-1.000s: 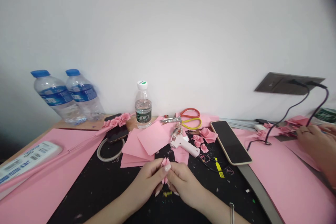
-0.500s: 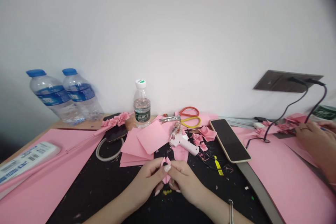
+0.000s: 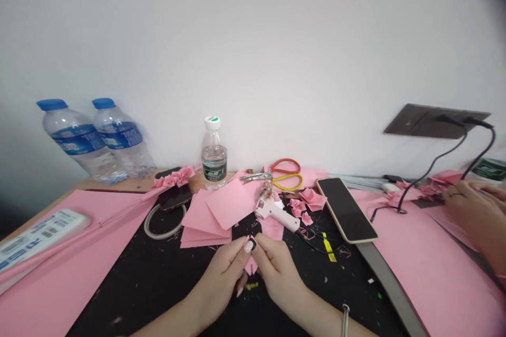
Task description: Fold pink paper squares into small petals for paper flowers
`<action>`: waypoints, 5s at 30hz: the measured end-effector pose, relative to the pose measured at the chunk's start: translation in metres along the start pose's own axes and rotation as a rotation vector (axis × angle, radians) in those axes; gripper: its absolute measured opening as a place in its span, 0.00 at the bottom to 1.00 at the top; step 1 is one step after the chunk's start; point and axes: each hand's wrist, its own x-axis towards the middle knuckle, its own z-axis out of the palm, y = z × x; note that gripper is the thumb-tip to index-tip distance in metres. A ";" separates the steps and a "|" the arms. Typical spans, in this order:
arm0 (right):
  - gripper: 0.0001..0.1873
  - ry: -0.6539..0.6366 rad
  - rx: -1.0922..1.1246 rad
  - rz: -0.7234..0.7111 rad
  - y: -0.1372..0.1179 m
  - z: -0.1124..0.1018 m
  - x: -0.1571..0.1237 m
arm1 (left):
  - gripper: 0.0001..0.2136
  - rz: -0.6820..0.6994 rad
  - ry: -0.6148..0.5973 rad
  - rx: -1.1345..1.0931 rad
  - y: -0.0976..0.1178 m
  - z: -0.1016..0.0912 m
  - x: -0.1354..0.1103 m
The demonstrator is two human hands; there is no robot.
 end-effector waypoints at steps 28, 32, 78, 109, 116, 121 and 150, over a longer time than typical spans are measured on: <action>0.18 0.028 0.080 0.056 0.002 0.012 -0.002 | 0.17 -0.018 0.116 -0.115 -0.006 0.008 -0.003; 0.19 0.015 0.110 0.072 0.000 0.011 -0.001 | 0.17 -0.023 0.117 -0.118 -0.006 0.010 -0.004; 0.12 -0.137 -0.402 -0.207 0.003 -0.016 0.007 | 0.17 -0.024 0.049 0.012 -0.003 -0.006 0.005; 0.12 -0.076 -0.489 -0.225 0.014 -0.024 0.011 | 0.24 -0.495 -0.315 -0.522 -0.001 -0.021 0.008; 0.13 -0.078 -0.511 -0.224 0.013 -0.023 0.011 | 0.12 -0.579 -0.201 -0.610 0.012 -0.025 0.009; 0.13 -0.111 -0.523 -0.230 0.012 -0.023 0.013 | 0.11 -0.436 -0.108 -0.621 0.010 -0.022 0.009; 0.10 -0.081 -0.685 -0.236 0.008 -0.031 0.016 | 0.14 0.076 0.058 0.217 0.008 -0.023 0.012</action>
